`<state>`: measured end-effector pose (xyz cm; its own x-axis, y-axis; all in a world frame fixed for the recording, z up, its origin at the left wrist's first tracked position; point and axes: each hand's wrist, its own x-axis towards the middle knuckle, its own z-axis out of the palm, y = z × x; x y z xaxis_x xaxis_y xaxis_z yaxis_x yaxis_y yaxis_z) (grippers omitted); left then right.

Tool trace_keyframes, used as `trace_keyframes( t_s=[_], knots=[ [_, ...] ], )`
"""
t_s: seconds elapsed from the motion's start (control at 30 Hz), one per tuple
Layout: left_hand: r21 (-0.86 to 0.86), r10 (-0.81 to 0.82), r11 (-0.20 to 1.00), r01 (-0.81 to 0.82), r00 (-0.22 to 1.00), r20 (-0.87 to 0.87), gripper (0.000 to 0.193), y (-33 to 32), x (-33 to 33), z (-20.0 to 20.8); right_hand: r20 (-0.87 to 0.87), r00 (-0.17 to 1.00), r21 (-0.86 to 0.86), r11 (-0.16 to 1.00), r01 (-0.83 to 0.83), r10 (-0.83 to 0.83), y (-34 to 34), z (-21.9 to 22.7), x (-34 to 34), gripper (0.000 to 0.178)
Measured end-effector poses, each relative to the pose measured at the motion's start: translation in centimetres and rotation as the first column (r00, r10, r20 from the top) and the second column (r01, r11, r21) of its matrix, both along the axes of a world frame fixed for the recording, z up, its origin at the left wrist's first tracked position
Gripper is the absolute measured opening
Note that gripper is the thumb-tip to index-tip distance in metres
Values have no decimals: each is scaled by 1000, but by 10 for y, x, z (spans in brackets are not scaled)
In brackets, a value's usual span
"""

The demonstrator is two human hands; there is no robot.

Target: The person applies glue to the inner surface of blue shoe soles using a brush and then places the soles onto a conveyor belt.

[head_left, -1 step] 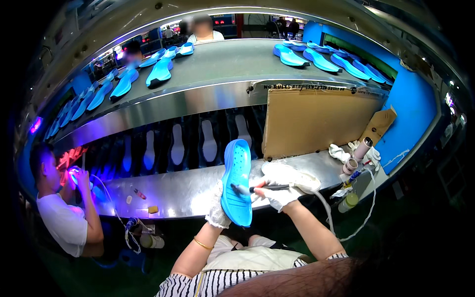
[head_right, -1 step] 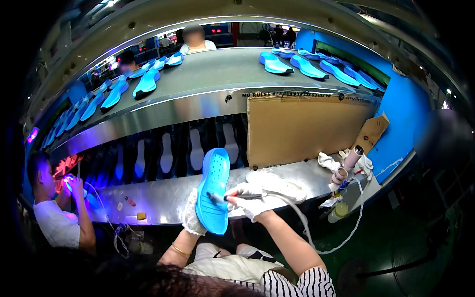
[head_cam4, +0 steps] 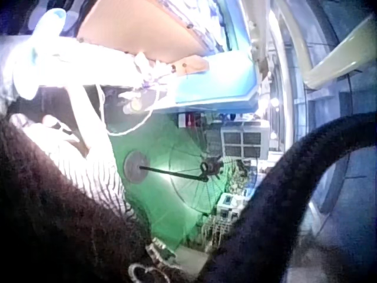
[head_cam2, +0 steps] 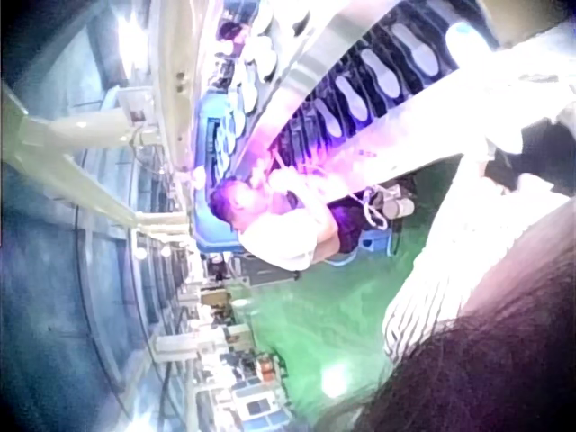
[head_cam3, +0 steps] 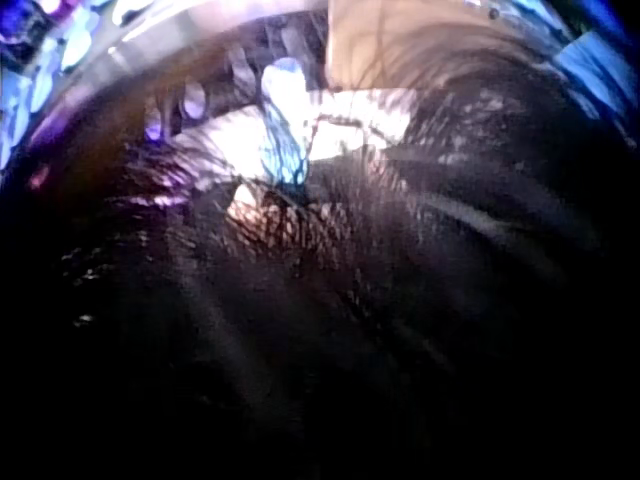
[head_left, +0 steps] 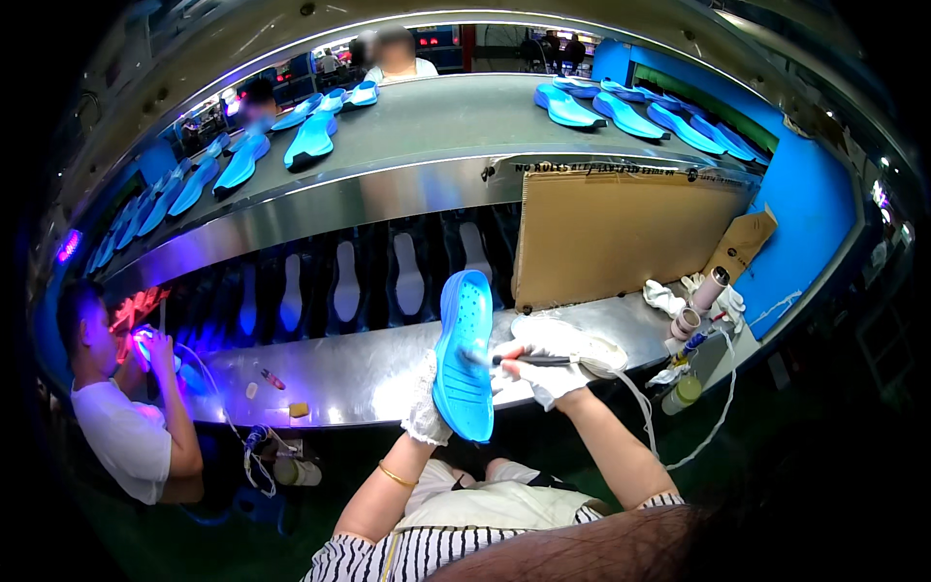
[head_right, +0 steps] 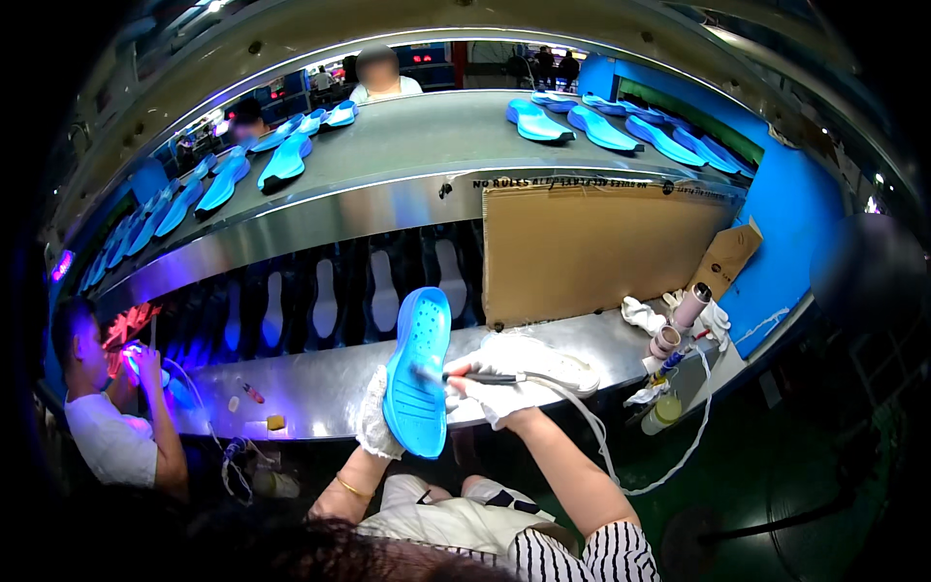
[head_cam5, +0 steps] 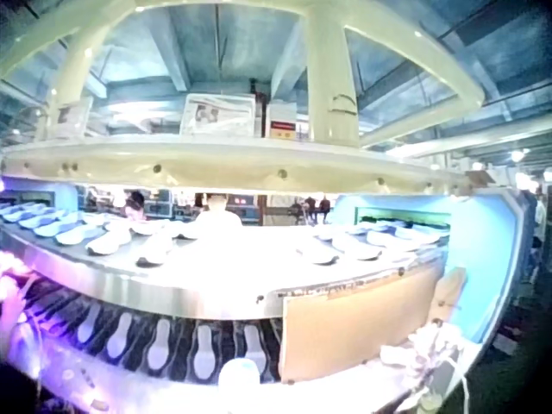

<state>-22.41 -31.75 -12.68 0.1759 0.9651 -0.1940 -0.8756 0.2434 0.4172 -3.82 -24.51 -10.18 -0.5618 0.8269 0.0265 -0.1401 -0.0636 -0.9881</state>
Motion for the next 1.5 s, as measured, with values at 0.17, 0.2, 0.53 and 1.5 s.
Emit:
trace_keyframes(
  t_s=[0.17, 0.2, 0.53, 1.5],
  knots=[
    [31, -5, 1000, 5, 1000, 3, 60, 0, 2, 6, 223, 974, 786, 584, -204, 40, 10, 29, 10, 22],
    [21, 33, 999, -32, 999, -37, 60, -2, -4, 0, 256, 961, 808, 521, -274, 108, 5, 35, 10, 25],
    [70, -76, 996, 60, 963, 259, 73, -14, -7, -24, 242, 917, -186, 942, -278, 318, -27, 43, 9, 11],
    [50, -101, 995, 89, 922, 374, 75, -36, -1, 11, -83, 993, -40, 996, 75, -78, -42, 41, -7, 13]
  ],
)
